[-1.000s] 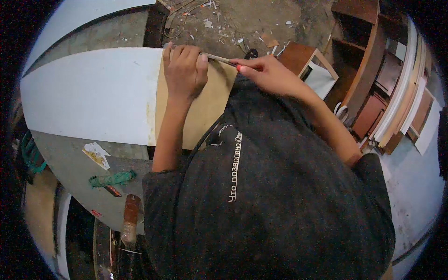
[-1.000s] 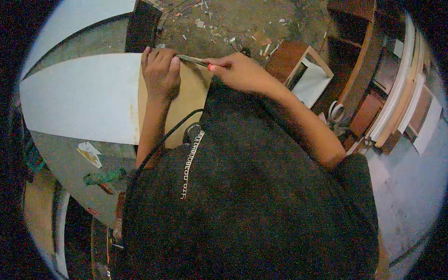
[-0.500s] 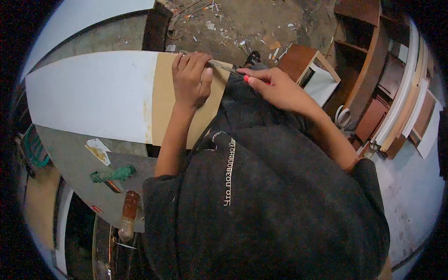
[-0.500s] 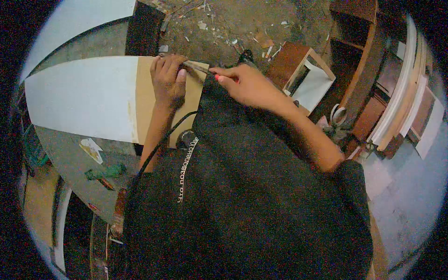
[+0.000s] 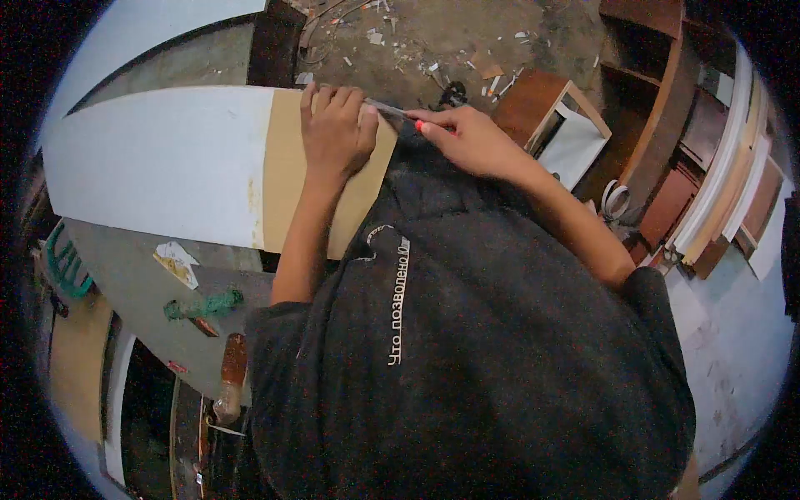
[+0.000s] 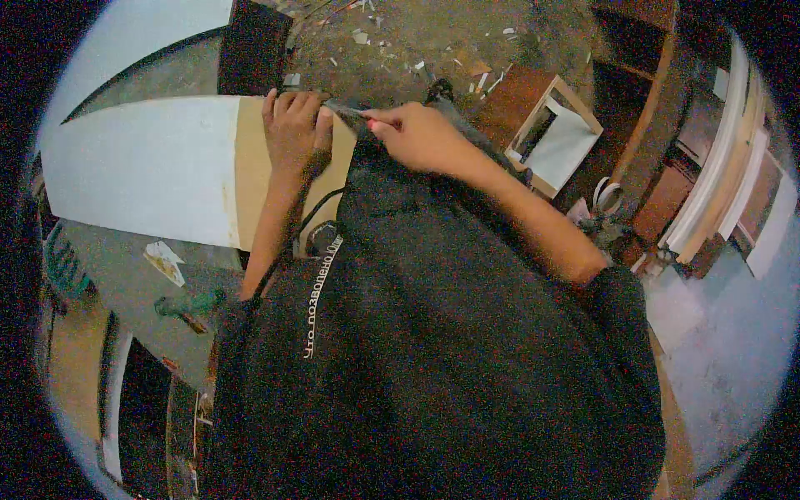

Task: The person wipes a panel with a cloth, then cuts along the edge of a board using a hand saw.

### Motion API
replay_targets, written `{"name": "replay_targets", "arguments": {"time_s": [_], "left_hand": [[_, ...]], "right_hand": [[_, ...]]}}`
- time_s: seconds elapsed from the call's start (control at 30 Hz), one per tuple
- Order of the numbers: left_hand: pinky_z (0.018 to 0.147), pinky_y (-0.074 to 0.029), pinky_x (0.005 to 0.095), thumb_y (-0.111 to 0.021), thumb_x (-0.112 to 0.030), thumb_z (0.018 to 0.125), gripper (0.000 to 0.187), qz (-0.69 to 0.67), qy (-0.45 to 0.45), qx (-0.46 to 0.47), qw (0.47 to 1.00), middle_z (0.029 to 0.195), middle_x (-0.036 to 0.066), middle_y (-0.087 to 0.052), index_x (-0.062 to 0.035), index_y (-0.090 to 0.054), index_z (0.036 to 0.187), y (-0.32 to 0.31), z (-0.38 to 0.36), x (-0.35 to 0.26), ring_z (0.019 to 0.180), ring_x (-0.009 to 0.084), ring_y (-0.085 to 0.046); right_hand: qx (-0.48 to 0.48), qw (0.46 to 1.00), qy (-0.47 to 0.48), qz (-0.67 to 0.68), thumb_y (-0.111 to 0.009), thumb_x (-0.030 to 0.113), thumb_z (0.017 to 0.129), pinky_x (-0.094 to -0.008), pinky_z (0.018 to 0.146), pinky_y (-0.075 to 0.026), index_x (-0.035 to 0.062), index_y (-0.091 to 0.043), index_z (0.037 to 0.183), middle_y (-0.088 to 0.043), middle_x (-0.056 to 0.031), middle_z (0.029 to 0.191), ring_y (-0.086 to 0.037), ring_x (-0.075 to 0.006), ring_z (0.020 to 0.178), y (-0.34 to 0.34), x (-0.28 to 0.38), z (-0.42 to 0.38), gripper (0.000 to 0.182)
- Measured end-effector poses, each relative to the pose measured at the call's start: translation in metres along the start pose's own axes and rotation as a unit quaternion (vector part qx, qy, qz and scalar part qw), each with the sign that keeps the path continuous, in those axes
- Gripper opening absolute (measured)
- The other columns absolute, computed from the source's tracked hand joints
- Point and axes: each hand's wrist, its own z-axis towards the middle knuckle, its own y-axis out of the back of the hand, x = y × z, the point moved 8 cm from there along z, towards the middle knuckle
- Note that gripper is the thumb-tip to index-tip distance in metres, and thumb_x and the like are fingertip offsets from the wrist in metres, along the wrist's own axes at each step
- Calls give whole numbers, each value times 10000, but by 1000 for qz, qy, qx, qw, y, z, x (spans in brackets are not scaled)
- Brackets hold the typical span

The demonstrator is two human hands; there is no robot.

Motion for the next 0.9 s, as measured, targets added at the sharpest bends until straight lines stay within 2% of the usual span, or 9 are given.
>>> {"name": "replay_targets", "arguments": {"time_s": [0.13, 0.23, 0.33, 0.43, 0.57, 0.63, 0.73, 0.83, 0.9], "left_hand": [[1151, -292, 477, -599, -310, 878, 302, -40, -116, -73, 990, 1052, 67, -688, -84, -711, 1045, 4, -7, -13, 1146, 258, -581], [1152, -294, 459, -607, -307, 856, 293, -85, -115, -60, 988, 1039, 63, -684, -96, -702, 1036, 5, -5, -19, 1129, 259, -585], [1090, -335, 449, -617, -298, 849, 253, -86, -102, -45, 990, 970, 67, -671, -93, -694, 974, 1, 1, -15, 1071, 272, -594], [1031, -373, 442, -625, -278, 844, 228, -87, -83, -38, 992, 947, 73, -672, -89, -697, 949, -1, 4, -11, 1036, 288, -598], [981, -414, 438, -626, -248, 854, 210, -84, -74, -37, 993, 960, 84, -694, -83, -710, 954, 4, 8, -11, 1008, 312, -608], [978, -418, 435, -620, -238, 869, 198, -71, -70, -41, 994, 951, 85, -698, -79, -711, 943, 2, 8, -11, 1002, 312, -612], [981, -416, 434, -607, -226, 894, 190, -38, -64, -33, 997, 938, 86, -702, -75, -715, 934, -4, 8, -13, 1004, 304, -616], [983, -416, 428, -600, -216, 913, 187, 13, -52, 1, 999, 926, 86, -702, -77, -723, 940, -5, 13, -14, 1016, 293, -617], [983, -419, 425, -597, -216, 919, 189, 34, -38, 30, 998, 920, 87, -699, -79, -726, 944, -1, 11, -18, 1023, 290, -615]], "right_hand": [[49, 996, -67, 34, -560, 333, 1020, -374, 758, -521, 103, -674, 1295, -713, -180, 827, -661, -235, 731, 16, 12, -35, 377], [-28, 998, -10, 63, -563, 325, 1022, -367, 753, -517, 101, -667, 1306, -696, -186, 811, -641, -211, 727, 17, 9, -50, 376], [60, 993, -90, 52, -563, 277, 1046, -289, 910, -477, 18, -618, 1340, -727, -56, 1145, -555, -70, 984, 12, 7, -39, 396], [-14, 994, 32, 105, -577, 297, 1017, -339, 723, -508, 98, -674, 1296, -701, -180, 818, -591, -131, 714, 5, -12, -27, 356], [-25, 996, 16, 84, -586, 297, 1010, -331, 721, -507, 113, -693, 1271, -736, -185, 886, -591, -126, 711, 2, -17, -26, 337], [-44, 992, 48, 107, -590, 318, 1003, -351, 720, -515, 125, -702, 1259, -748, -183, 922, -626, -160, 705, 0, -20, -23, 340], [-37, 999, -22, 18, -598, 364, 990, -378, 766, -533, 165, -714, 1248, -755, -168, 1013, -685, -243, 748, -5, -27, -6, 346], [46, 999, -15, 21, -602, 329, 1019, -318, 751, -510, 25, -615, 1340, -750, -56, 1141, -599, -116, 780, -5, -43, 10, 442], [25, 998, -38, -52, -608, 351, 1013, -292, 677, -477, 38, -622, 1340, -746, -43, 1029, -542, -102, 698, -9, -58, 20, 453]]}}
